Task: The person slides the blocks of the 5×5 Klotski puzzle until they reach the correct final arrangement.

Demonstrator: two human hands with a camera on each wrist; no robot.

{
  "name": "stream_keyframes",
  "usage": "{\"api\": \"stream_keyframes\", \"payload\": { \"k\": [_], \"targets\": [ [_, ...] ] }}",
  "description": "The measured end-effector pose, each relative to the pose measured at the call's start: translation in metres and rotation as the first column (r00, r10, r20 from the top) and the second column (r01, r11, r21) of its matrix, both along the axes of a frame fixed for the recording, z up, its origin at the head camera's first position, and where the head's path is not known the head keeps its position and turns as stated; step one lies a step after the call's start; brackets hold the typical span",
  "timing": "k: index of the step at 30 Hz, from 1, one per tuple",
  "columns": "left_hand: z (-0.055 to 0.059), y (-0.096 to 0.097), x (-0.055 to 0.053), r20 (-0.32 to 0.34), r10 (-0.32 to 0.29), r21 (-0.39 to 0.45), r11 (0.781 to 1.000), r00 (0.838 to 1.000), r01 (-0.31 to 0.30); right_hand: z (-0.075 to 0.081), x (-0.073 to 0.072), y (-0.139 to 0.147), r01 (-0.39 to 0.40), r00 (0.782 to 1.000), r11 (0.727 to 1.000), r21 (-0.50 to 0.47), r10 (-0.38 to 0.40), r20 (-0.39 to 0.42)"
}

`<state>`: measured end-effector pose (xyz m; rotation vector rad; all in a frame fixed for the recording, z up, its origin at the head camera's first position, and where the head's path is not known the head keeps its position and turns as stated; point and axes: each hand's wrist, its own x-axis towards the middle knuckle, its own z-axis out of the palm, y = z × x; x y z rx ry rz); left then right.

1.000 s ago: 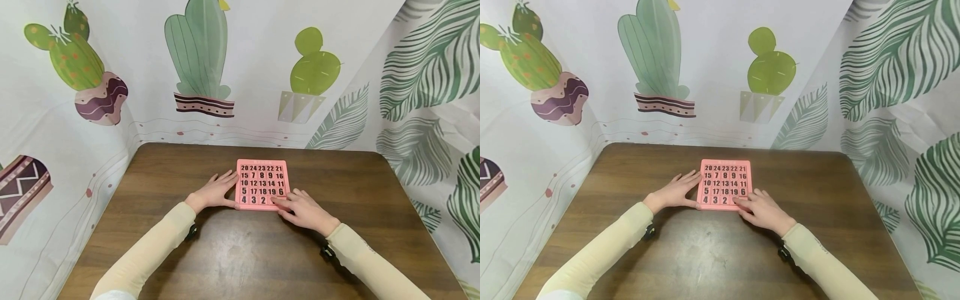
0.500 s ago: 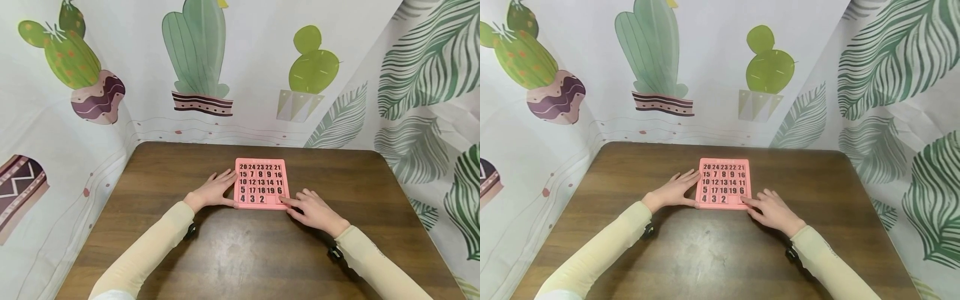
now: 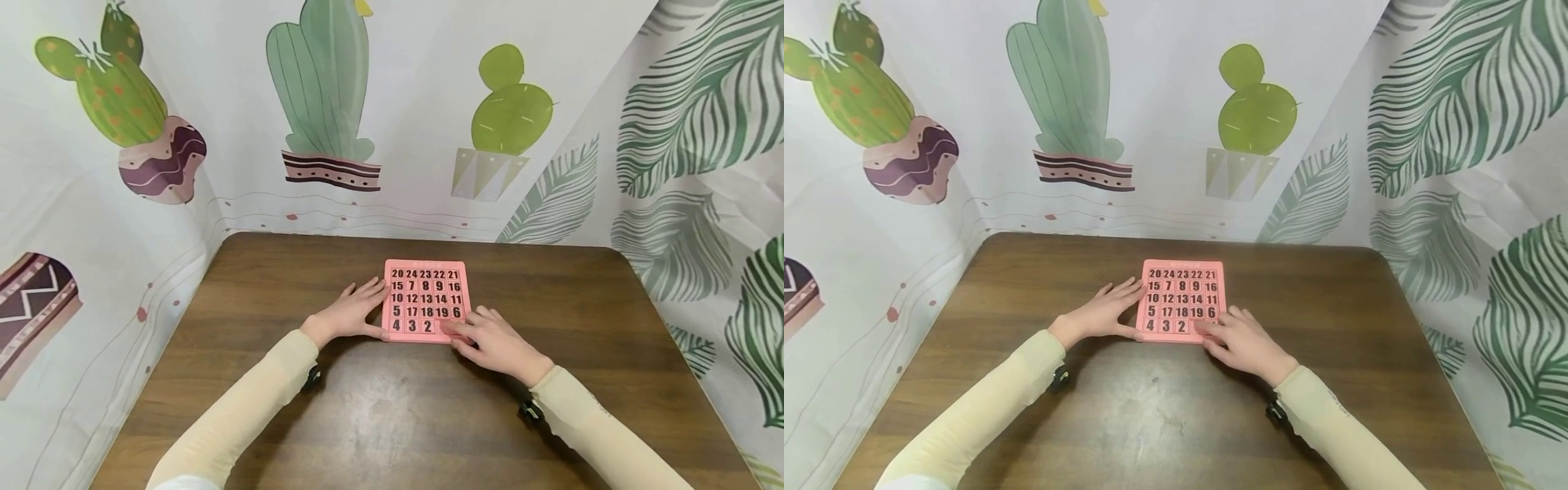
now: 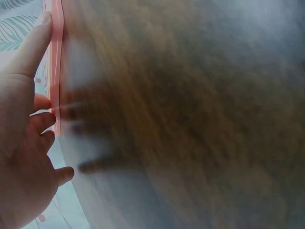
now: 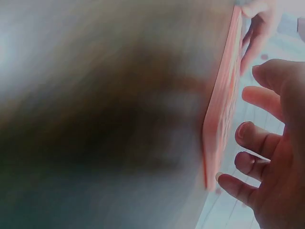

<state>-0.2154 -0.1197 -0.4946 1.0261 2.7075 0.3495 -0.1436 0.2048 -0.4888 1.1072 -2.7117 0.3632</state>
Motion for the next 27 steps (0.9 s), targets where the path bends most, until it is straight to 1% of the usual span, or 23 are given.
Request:
{"api": "stream_keyframes", "payload": {
  "k": [5, 10, 15, 22, 27],
  "targets": [
    [0.001, 0.001, 0.000, -0.002, 0.001, -0.026, 1.000, 1.000, -0.001, 0.000, -0.002, -0.018, -0.016, 1.000, 1.000, 0.023, 0.016, 0.007],
    [0.002, 0.001, 0.000, 0.017, 0.003, -0.033, 0.999, 1.000, -0.002, -0.002, -0.002, -0.024, -0.026, 1.000, 0.998, 0.061, 0.025, 0.015],
    [0.003, 0.000, 0.001, 0.018, 0.001, -0.034, 0.999, 1.000, 0.000, -0.002, 0.000, -0.019, -0.020, 1.000, 0.998, 0.066, 0.019, 0.010],
    [0.002, 0.000, 0.000, 0.003, -0.002, -0.025, 1.000, 1.000, 0.002, -0.003, 0.003, -0.007, 0.000, 1.000, 0.998, 0.060, 0.000, 0.004],
    [0.003, 0.000, 0.001, 0.023, 0.001, -0.014, 1.000, 1.000, 0.000, -0.004, 0.005, 0.002, 0.014, 1.000, 0.997, 0.070, -0.015, 0.008]
  ]
}}
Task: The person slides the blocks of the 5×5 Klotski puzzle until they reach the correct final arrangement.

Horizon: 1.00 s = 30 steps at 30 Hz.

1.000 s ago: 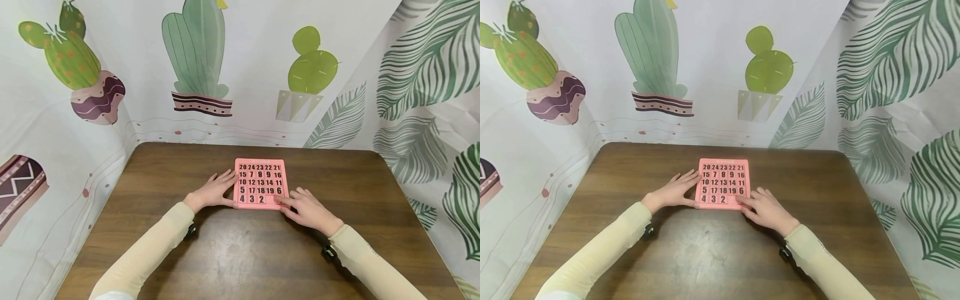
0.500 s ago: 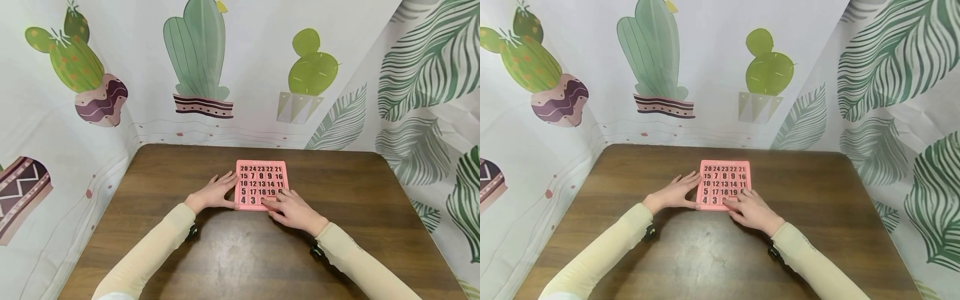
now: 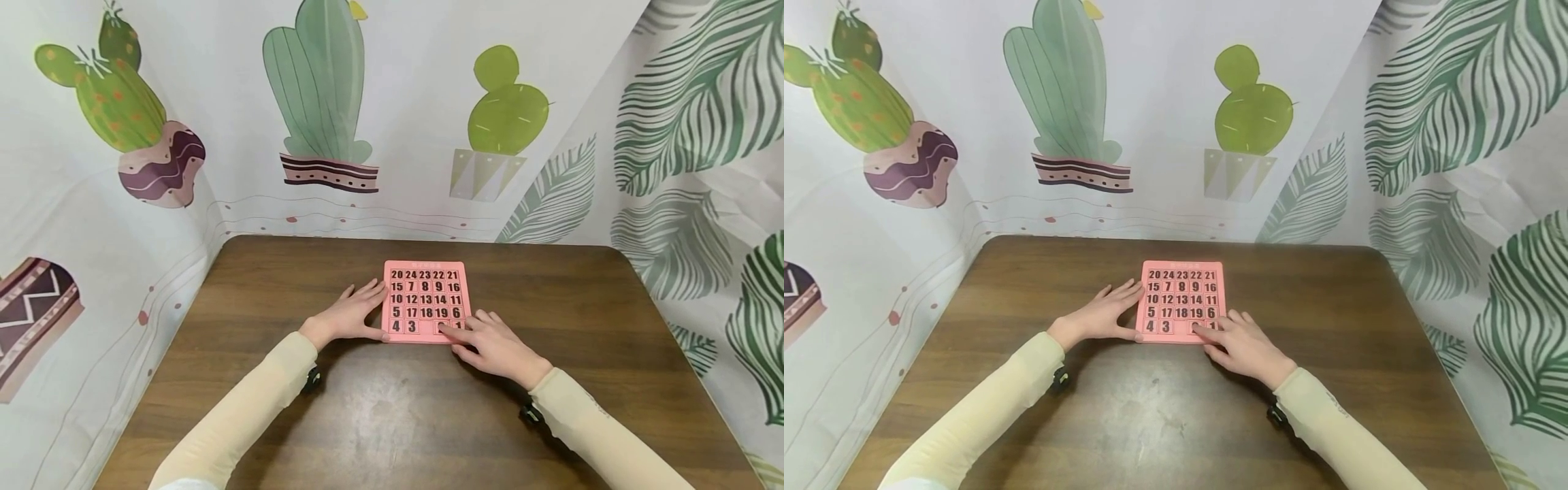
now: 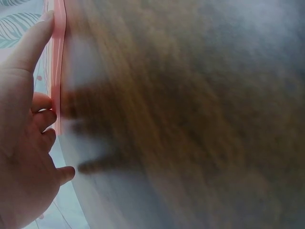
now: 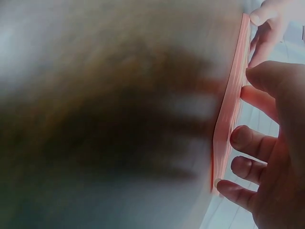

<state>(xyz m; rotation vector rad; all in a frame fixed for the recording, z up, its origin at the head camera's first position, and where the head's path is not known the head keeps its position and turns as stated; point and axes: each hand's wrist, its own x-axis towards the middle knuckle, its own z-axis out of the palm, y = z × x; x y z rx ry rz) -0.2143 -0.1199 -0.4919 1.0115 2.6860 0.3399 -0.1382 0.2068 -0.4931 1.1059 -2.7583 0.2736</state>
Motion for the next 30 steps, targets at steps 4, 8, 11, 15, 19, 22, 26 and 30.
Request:
{"api": "stream_keyframes", "payload": {
  "k": [4, 8, 11, 15, 19, 22, 26, 30],
  "targets": [
    [0.000, 0.000, 0.000, 0.006, 0.004, 0.002, 1.000, 1.000, -0.004, 0.000, 0.001, 0.004, 0.003, 1.000, 1.000, -0.009, -0.003, -0.014],
    [-0.001, 0.000, -0.001, -0.017, -0.001, -0.009, 1.000, 1.000, 0.000, -0.001, 0.000, 0.001, -0.011, 0.999, 1.000, -0.027, 0.009, -0.049],
    [0.000, 0.001, 0.000, -0.026, -0.003, -0.012, 1.000, 1.000, 0.003, 0.001, -0.001, -0.006, -0.030, 0.997, 0.998, -0.051, 0.026, -0.066],
    [0.001, 0.001, 0.001, -0.015, -0.002, -0.005, 1.000, 1.000, 0.002, 0.005, -0.004, -0.017, -0.057, 0.996, 0.996, -0.070, 0.052, -0.072],
    [0.002, 0.001, 0.001, -0.001, 0.003, -0.003, 1.000, 1.000, -0.003, 0.007, -0.007, -0.031, -0.078, 0.994, 0.996, -0.050, 0.074, -0.077],
    [0.002, 0.001, 0.001, 0.003, 0.007, -0.004, 1.000, 1.000, -0.007, 0.005, -0.009, -0.041, -0.092, 0.992, 0.995, -0.033, 0.088, -0.088],
    [0.003, 0.001, 0.002, 0.008, 0.011, -0.004, 1.000, 1.000, -0.011, 0.003, -0.009, -0.052, -0.102, 0.991, 0.995, -0.004, 0.101, -0.084],
    [0.002, 0.001, 0.002, 0.008, 0.011, -0.008, 1.000, 1.000, -0.010, 0.001, -0.008, -0.057, -0.094, 0.993, 0.995, 0.030, 0.096, -0.069]
  ]
}}
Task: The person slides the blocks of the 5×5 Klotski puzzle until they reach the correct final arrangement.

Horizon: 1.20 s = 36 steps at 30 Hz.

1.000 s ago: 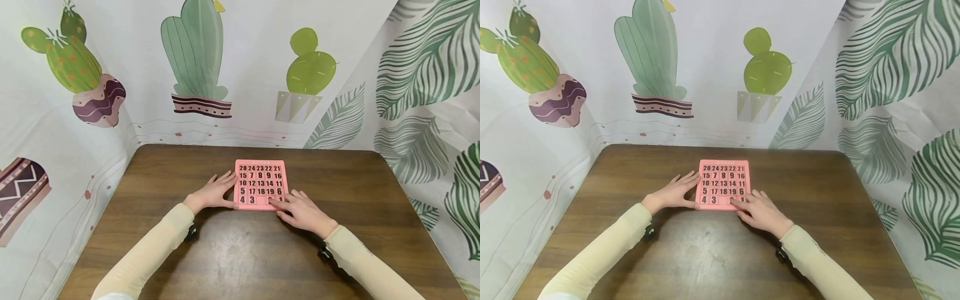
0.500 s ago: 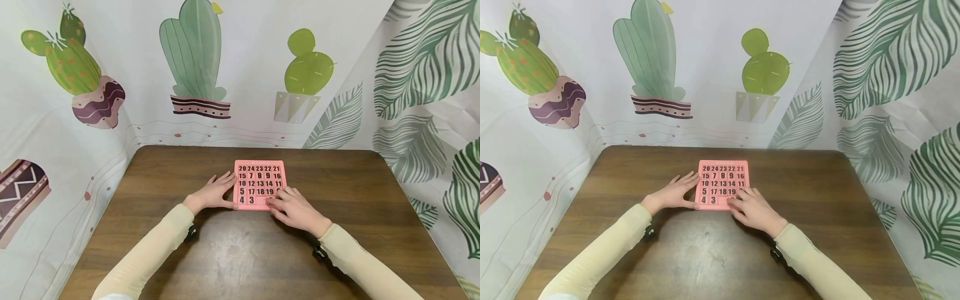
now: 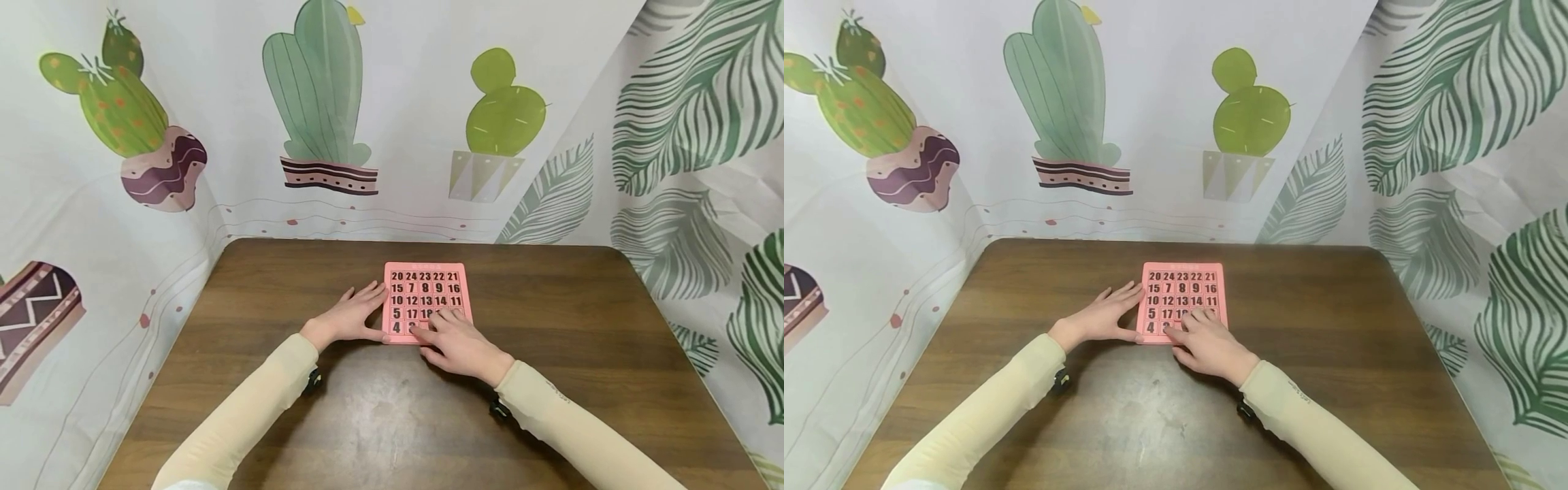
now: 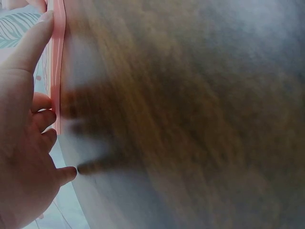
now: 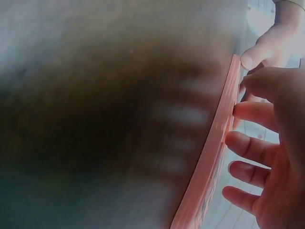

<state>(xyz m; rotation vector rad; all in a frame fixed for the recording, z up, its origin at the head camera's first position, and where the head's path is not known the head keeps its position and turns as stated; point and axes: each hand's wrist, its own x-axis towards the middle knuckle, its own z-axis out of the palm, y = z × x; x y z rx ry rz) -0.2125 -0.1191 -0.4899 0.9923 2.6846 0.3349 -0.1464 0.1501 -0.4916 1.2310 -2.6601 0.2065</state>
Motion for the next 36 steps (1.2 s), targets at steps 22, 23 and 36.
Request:
{"api": "stream_keyframes", "payload": {
  "k": [22, 23, 36],
  "targets": [
    [-0.001, 0.000, -0.004, -0.015, -0.006, -0.015, 1.000, 1.000, 0.005, 0.003, 0.005, 0.029, 0.060, 0.998, 0.998, -0.013, -0.060, 0.033],
    [-0.001, 0.000, -0.004, -0.015, -0.006, -0.015, 1.000, 1.000, 0.005, 0.004, 0.005, 0.030, 0.060, 0.998, 0.998, -0.018, -0.059, 0.036],
    [0.000, 0.000, 0.000, -0.013, -0.009, 0.004, 1.000, 1.000, 0.009, -0.002, -0.006, 0.006, -0.006, 1.000, 0.998, -0.061, 0.004, -0.026]
  ]
}}
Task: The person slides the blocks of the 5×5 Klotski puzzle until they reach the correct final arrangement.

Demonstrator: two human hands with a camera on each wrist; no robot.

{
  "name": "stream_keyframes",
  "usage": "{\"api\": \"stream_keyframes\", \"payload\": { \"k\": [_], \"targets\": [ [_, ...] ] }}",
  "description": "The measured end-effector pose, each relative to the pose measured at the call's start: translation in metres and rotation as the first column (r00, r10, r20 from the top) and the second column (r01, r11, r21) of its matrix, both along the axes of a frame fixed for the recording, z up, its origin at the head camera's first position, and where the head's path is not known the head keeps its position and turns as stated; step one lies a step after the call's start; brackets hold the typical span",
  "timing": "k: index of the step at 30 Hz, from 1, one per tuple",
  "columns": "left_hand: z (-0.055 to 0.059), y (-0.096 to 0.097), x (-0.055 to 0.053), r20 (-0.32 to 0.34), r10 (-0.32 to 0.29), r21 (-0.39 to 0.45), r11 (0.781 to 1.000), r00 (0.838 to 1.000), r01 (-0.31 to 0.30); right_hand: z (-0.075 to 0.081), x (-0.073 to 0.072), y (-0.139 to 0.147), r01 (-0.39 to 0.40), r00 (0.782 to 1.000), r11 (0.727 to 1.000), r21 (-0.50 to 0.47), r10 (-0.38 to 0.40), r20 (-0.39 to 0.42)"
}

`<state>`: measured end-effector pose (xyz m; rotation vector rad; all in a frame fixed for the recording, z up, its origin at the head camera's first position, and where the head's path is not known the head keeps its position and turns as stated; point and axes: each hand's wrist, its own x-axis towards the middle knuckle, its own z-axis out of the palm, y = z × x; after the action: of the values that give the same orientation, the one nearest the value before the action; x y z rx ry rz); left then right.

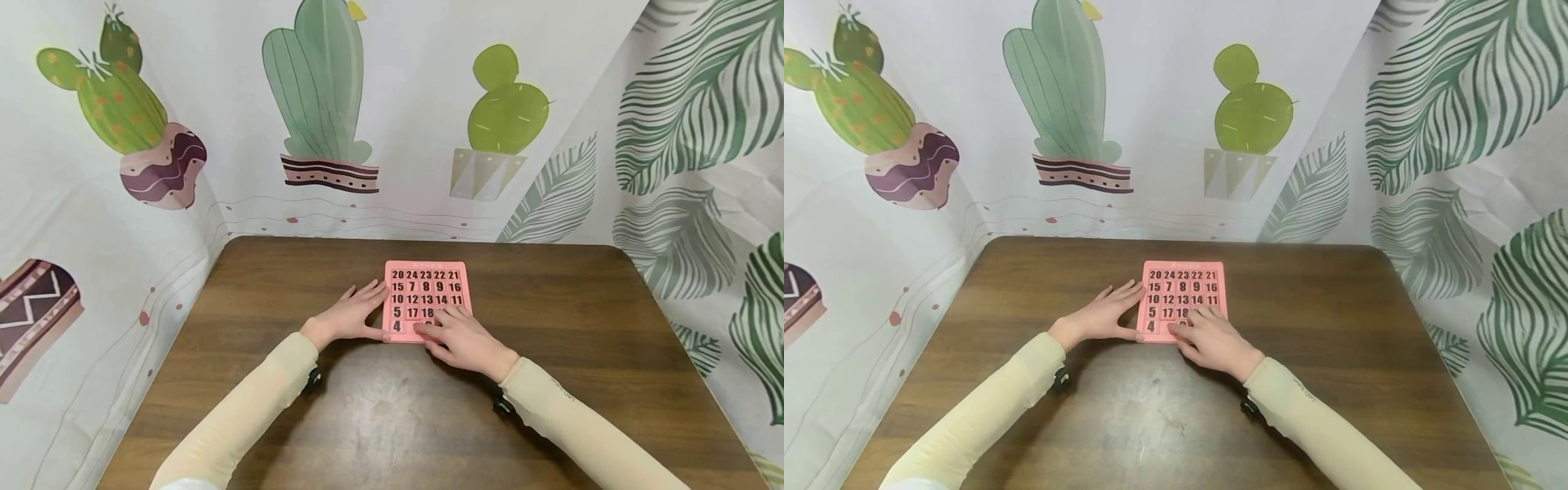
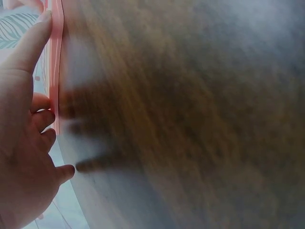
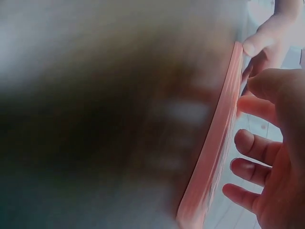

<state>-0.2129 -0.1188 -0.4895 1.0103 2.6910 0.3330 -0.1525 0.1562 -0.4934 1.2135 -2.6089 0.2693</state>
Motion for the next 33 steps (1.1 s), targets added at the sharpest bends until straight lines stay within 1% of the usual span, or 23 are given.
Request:
{"api": "stream_keyframes", "payload": {
  "k": [8, 10, 15, 22, 29, 33],
  "targets": [
    [-0.001, 0.001, 0.001, 0.002, 0.000, 0.018, 1.000, 1.000, 0.000, 0.006, -0.001, -0.024, -0.004, 0.999, 0.996, 0.090, 0.000, 0.035],
    [-0.002, 0.001, 0.001, 0.001, -0.001, 0.022, 1.000, 1.000, 0.001, 0.007, -0.001, -0.027, -0.002, 0.999, 0.993, 0.115, -0.003, 0.042],
    [-0.004, 0.001, 0.000, 0.006, 0.000, 0.021, 1.000, 1.000, -0.001, 0.008, 0.001, -0.025, 0.004, 0.998, 0.991, 0.132, -0.012, 0.058],
    [-0.003, 0.000, 0.000, -0.002, 0.007, -0.001, 1.000, 1.000, -0.007, 0.006, 0.003, -0.014, 0.020, 0.999, 0.995, 0.097, -0.023, 0.037],
    [-0.001, 0.000, 0.000, 0.014, 0.015, 0.015, 1.000, 1.000, -0.015, 0.004, 0.004, -0.002, 0.029, 0.999, 0.998, 0.053, -0.031, 0.031],
    [-0.002, 0.000, 0.001, 0.008, 0.011, 0.018, 1.000, 1.000, -0.011, 0.004, 0.002, -0.001, 0.015, 1.000, 0.999, 0.035, -0.016, 0.019]
  ]
}}
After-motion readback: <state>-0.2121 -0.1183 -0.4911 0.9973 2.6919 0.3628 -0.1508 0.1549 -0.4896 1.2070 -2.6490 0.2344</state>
